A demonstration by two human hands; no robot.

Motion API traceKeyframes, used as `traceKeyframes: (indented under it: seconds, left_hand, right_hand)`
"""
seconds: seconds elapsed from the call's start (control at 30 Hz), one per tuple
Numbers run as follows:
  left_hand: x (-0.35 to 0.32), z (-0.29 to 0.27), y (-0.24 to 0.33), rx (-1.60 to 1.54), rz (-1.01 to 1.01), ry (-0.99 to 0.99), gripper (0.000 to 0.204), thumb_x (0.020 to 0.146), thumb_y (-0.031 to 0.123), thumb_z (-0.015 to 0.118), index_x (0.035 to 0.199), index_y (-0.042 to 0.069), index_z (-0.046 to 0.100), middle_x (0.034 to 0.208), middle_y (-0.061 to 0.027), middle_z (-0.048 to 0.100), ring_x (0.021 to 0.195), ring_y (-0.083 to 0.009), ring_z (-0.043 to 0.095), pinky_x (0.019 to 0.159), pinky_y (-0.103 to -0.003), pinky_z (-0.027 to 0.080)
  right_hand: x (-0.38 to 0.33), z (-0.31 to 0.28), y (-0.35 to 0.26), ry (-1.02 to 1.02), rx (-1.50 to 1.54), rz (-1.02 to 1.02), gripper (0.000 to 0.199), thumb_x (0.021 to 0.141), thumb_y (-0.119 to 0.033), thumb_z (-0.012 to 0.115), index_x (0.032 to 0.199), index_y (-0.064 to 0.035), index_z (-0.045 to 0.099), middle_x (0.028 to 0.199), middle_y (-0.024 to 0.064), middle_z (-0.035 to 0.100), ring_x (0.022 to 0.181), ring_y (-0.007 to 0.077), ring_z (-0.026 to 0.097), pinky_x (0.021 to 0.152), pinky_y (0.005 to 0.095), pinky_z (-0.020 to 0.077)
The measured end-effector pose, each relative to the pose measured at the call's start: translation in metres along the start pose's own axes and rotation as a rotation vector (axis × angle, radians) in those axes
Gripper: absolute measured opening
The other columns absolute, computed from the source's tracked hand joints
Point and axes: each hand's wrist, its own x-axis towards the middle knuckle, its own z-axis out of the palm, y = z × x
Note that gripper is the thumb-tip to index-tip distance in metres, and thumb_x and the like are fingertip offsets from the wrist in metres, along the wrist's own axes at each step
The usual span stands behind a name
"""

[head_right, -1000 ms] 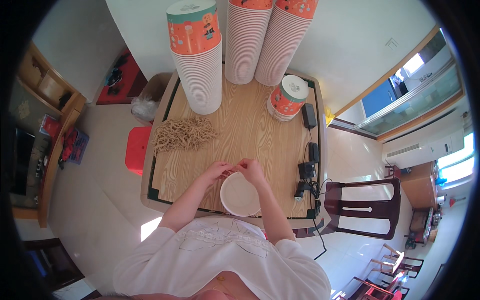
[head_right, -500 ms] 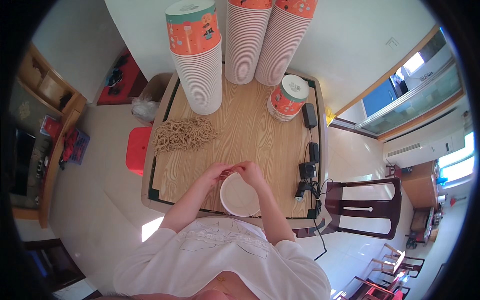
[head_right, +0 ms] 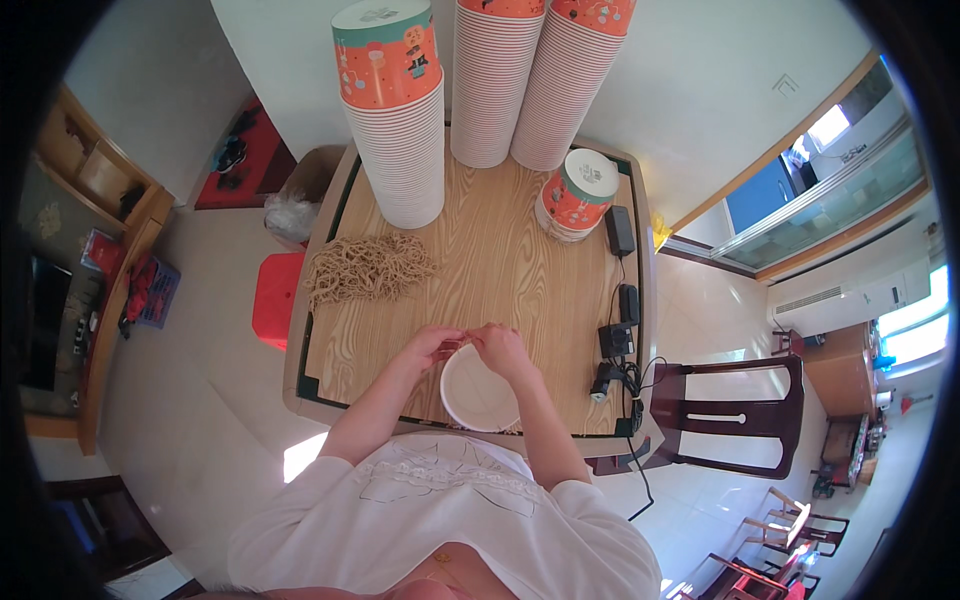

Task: The recorder is handling and inspecting large printed paper cylinders, likely as part of a packaging or manufacturing process.

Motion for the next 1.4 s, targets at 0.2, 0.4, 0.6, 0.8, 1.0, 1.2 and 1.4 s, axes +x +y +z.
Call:
traceKeyframes:
  seconds: [0.2,0.4,0.6,0.8,1.0,1.2,1.4]
  left_hand:
    - [-0.002,0.006,0.004,0.018,0.001,0.019,0.017,0.074,0.005,0.056,0.091,0.004,0.059,0.081,-0.0046,0.061,0.07,-0.0133,0.058,0.063,-0.027,0.048]
    - [-0.002,0.005,0.003,0.006,0.018,0.034,0.018,0.074,0.004,0.056,0.092,0.004,0.059,0.081,-0.0051,0.062,0.07,-0.0138,0.058,0.063,-0.027,0.048]
    - [0.001,0.006,0.001,-0.014,0.033,0.048,0.016,0.075,0.005,0.057,0.092,0.003,0.059,0.081,-0.0057,0.061,0.068,-0.0138,0.059,0.061,-0.026,0.049]
    - [0.004,0.002,-0.002,-0.044,0.037,0.044,0.017,0.075,0.005,0.058,0.092,0.003,0.059,0.08,-0.006,0.061,0.068,-0.0138,0.059,0.061,-0.026,0.049]
    - [0.004,0.004,-0.002,-0.036,0.047,0.044,0.015,0.076,0.006,0.057,0.091,0.004,0.059,0.08,-0.0059,0.061,0.068,-0.0136,0.058,0.061,-0.026,0.048]
    - [0.001,0.004,-0.001,-0.007,0.037,0.058,0.014,0.076,0.008,0.056,0.089,0.004,0.059,0.079,-0.005,0.061,0.068,-0.0132,0.058,0.061,-0.025,0.048]
    - [-0.002,0.008,0.001,-0.008,0.082,0.049,0.009,0.076,0.01,0.058,0.084,0.008,0.061,0.072,0.0007,0.059,0.059,-0.0078,0.053,0.051,-0.021,0.043]
  right_hand:
    - [-0.001,-0.002,0.001,-0.021,-0.07,-0.013,0.022,0.079,-0.017,0.048,0.095,-0.0114,0.061,0.085,0.0129,0.059,0.081,0.0299,0.055,0.073,0.0401,0.0438]
    - [-0.002,-0.003,-0.003,-0.036,-0.092,-0.006,0.023,0.08,-0.018,0.047,0.098,-0.0124,0.06,0.085,0.0124,0.059,0.082,0.0296,0.055,0.073,0.0406,0.0433]
    - [-0.001,0.004,0.004,-0.016,-0.061,-0.016,0.022,0.079,-0.018,0.047,0.094,-0.0124,0.061,0.084,0.0119,0.059,0.082,0.0292,0.056,0.073,0.0432,0.0424]
    - [0.001,0.001,0.001,-0.032,-0.079,-0.027,0.023,0.079,-0.018,0.047,0.097,-0.011,0.06,0.085,0.0127,0.059,0.082,0.0294,0.055,0.073,0.0417,0.0427]
    - [0.001,0.003,0.005,-0.041,-0.066,-0.029,0.024,0.08,-0.018,0.047,0.099,-0.0105,0.059,0.087,0.0138,0.059,0.082,0.0303,0.055,0.073,0.0394,0.0433]
    - [0.005,0.006,0.006,-0.006,0.14,0.075,0.024,0.079,-0.016,0.05,0.1,-0.0076,0.058,0.086,0.0149,0.06,0.082,0.0292,0.057,0.072,0.0352,0.0449]
    - [0.02,0.01,0.011,-0.027,0.328,0.171,0.031,0.075,-0.013,0.057,0.105,-0.0069,0.054,0.079,0.0125,0.061,0.072,0.0213,0.059,0.065,0.0298,0.0461]
